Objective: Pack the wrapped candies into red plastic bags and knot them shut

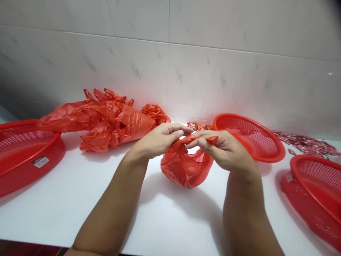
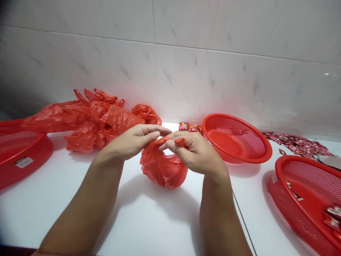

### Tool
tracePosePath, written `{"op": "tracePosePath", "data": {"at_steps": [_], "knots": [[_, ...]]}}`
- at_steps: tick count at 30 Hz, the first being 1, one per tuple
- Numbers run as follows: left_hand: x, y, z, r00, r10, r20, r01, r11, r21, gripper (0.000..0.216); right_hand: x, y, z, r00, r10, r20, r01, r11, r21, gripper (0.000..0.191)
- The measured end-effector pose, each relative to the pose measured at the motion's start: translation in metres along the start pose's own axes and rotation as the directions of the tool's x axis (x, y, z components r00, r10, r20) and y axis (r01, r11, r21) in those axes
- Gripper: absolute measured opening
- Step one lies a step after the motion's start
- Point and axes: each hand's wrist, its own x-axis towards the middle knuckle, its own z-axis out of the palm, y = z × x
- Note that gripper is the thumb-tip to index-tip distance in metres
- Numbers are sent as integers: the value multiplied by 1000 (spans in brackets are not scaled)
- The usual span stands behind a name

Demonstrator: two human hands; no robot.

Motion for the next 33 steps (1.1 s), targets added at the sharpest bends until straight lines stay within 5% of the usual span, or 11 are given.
{"op": "tracePosePath", "data": {"at_steps": [12,19,28,33], "knots": [[-6,9,2,997,55,44,-58,997,49,28,8,2,16,985,-101,-143,98,995,-32,53],[-8,11,4,998,64,-11,-62,992,105,45,10,7,18,917,-244,-316,208,968,-141,48],[-3,4,12,973,87,-215,-64,992,112,15,13,8,27,935,-202,-291,174,978,-118,42],[-2,3,16,970,39,-240,-18,996,90,13,15,7,31,939,-199,-280,160,975,-155,39]]}}
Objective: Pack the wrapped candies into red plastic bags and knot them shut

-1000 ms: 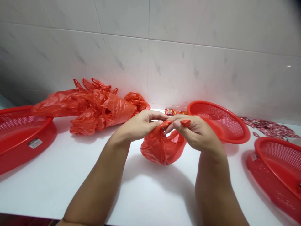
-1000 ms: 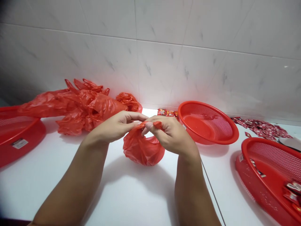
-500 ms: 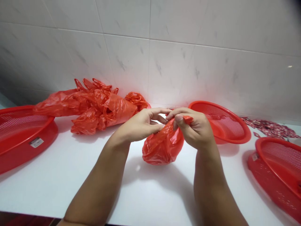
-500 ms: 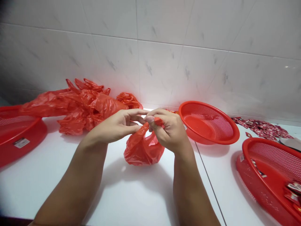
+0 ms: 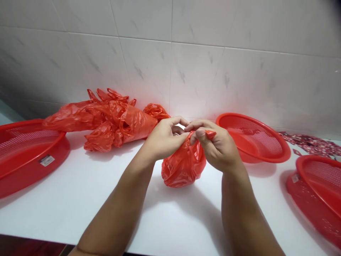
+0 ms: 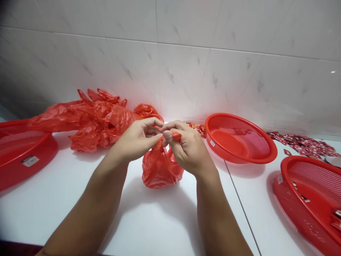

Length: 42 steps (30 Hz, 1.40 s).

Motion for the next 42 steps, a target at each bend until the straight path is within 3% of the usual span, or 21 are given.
{"op": "tracePosePath", "data": {"at_steps": [5,9,12,15,18,21,23,26,27,29,31,34,36,38,42], "knots": [[-6,-2,8,995,41,-86,-36,997,61,18,-4,-1,1,1000,18,-12,-18,1000,-16,46],[-23,-10,-1,983,73,-170,1,916,402,12,-20,7,-13,993,121,11,-120,992,-30,45],[-43,-29,-22,976,69,-209,76,788,611,9,-47,34,-30,976,216,39,-219,970,109,51],[-64,-57,-44,969,0,-247,174,710,682,8,-82,72,-40,915,402,35,-394,869,299,60],[-81,-77,-50,959,-44,-280,228,709,667,12,-109,97,-33,831,553,65,-523,735,432,64],[-90,-81,-33,941,-12,-338,197,830,521,13,-120,92,-15,825,552,118,-527,678,513,63],[-92,-75,-12,934,28,-357,101,935,339,14,-119,78,-2,844,524,116,-516,735,440,56],[-93,-63,23,937,109,-332,-62,987,149,14,-116,61,18,890,434,137,-451,882,138,95],[-94,-60,34,938,144,-315,-103,984,143,13,-116,59,25,899,402,176,-414,909,41,94],[-98,-59,53,939,226,-259,-171,961,217,12,-118,62,35,886,386,256,-379,922,-79,61],[-103,-65,67,949,269,-165,-198,915,350,40,-124,70,40,867,421,266,-410,907,-96,36],[-112,-86,82,984,168,-64,-115,863,491,109,-133,80,40,887,418,196,-424,906,-13,30],[-117,-101,87,990,111,-85,-53,861,505,133,-136,78,39,910,348,226,-371,926,66,29],[-121,-111,88,981,118,-151,-29,869,493,122,-136,68,40,917,260,302,-319,933,166,30],[-135,-111,77,976,136,-173,-30,862,505,46,-132,45,45,902,160,401,-295,907,300,34]]}}
